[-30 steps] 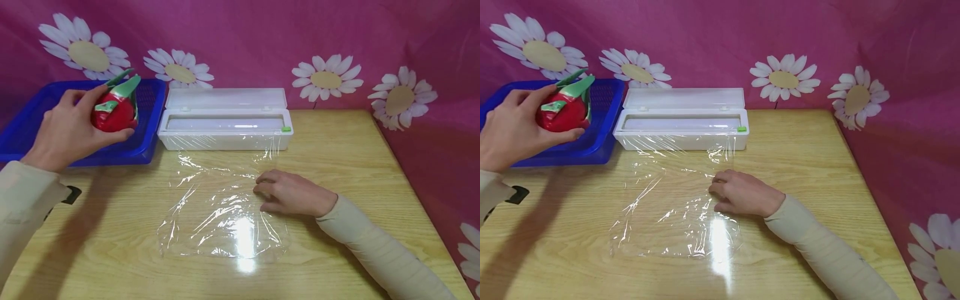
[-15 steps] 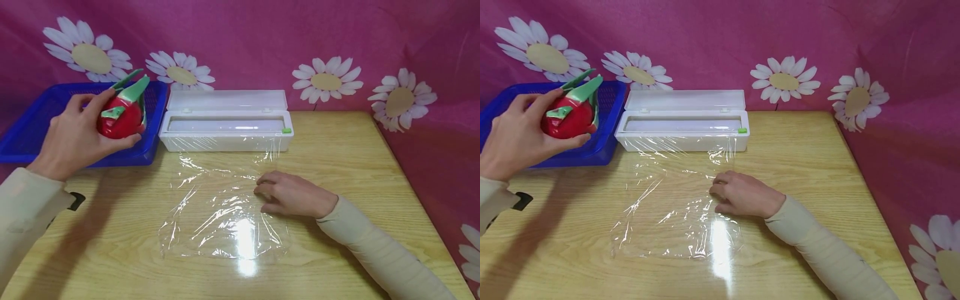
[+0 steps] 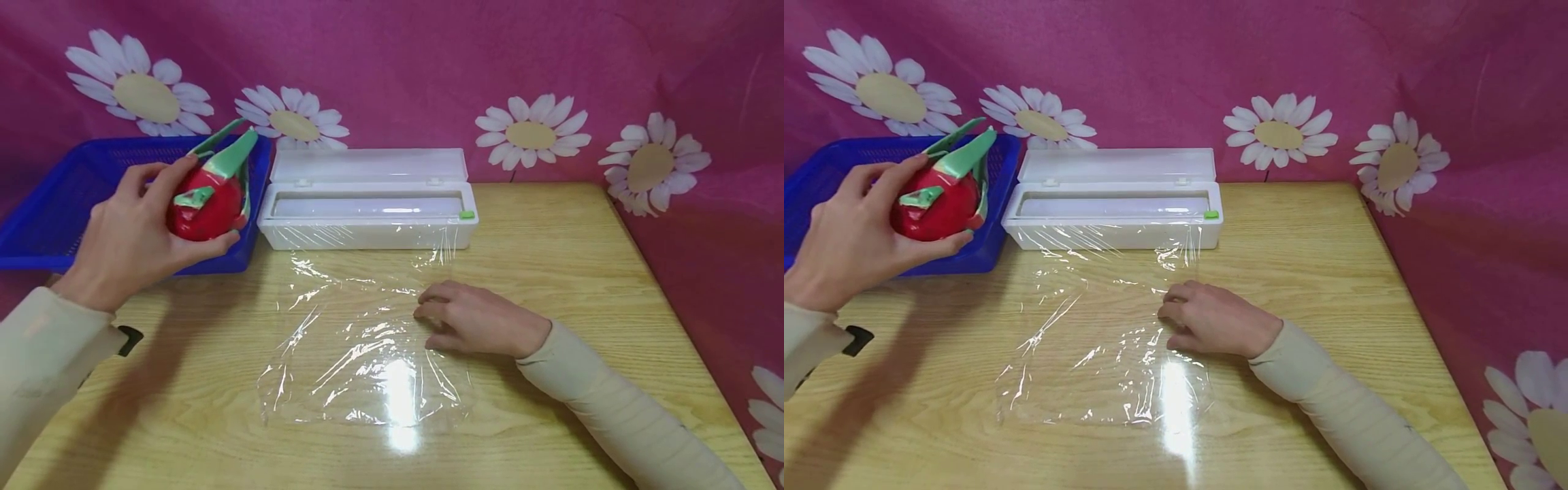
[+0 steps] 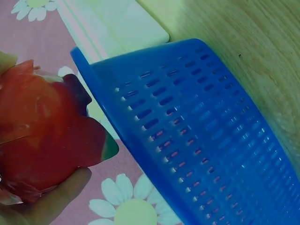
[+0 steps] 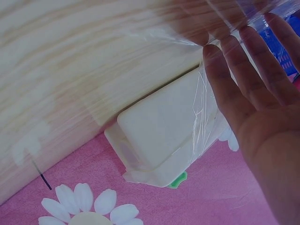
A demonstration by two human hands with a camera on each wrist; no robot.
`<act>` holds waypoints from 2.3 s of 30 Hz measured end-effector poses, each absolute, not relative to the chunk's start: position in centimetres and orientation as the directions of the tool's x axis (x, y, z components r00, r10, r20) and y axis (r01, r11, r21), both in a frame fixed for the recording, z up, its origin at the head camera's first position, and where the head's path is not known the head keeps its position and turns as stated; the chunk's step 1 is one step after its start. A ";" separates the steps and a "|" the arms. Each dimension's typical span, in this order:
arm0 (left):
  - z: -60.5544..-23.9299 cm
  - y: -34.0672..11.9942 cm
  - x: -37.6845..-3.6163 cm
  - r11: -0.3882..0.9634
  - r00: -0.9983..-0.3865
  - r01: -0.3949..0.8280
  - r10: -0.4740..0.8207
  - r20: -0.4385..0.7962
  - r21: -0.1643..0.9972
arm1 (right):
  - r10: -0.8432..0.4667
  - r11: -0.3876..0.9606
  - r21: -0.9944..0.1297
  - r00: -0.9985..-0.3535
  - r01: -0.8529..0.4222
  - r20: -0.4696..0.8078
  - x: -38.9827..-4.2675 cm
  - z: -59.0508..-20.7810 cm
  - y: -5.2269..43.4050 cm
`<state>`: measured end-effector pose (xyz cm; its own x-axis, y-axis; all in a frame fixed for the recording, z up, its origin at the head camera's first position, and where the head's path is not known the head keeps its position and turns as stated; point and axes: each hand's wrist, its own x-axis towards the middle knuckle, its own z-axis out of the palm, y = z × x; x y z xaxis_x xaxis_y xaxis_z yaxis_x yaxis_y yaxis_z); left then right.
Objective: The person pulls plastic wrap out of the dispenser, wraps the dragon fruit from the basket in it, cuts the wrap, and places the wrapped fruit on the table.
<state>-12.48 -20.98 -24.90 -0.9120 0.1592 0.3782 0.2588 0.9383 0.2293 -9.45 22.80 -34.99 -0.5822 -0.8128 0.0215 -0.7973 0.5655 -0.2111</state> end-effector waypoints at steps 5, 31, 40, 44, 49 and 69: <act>-25.1 -20.6 -12.0 0.930 -0.898 0.286 0.176 0.404 0.230 | -0.811 0.569 -0.208 -0.585 -0.795 0.019 -9.4 -35.0 22.8; -25.7 -18.6 -10.6 0.847 -0.757 0.513 0.371 0.538 0.138 | -0.818 0.555 -0.206 -0.574 -0.806 0.039 -9.5 -35.0 22.9; -25.7 -17.7 -9.9 0.817 -0.681 0.574 0.442 0.584 0.052 | -0.821 0.550 -0.204 -0.569 -0.810 0.046 -9.7 -35.0 22.6; -25.8 -17.6 -9.9 0.788 -0.631 0.616 0.488 0.603 0.007 | -0.824 0.544 -0.205 -0.564 -0.814 0.054 -9.9 -35.0 22.5; -26.1 -17.3 -9.8 0.745 -0.566 0.666 0.529 0.632 -0.027 | -0.824 0.544 -0.206 -0.564 -0.813 0.051 -10.1 -35.0 22.3; -27.7 -14.9 -9.3 0.626 -0.502 0.779 0.607 0.617 0.018 | -0.808 0.575 -0.206 -0.589 -0.792 0.009 -9.7 -34.9 22.6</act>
<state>-9.31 -14.87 -27.73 -0.5018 0.6067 0.6165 0.7794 0.6263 0.0180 -9.67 22.57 -34.93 -0.5891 -0.8080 0.0088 -0.7918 0.5750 -0.2063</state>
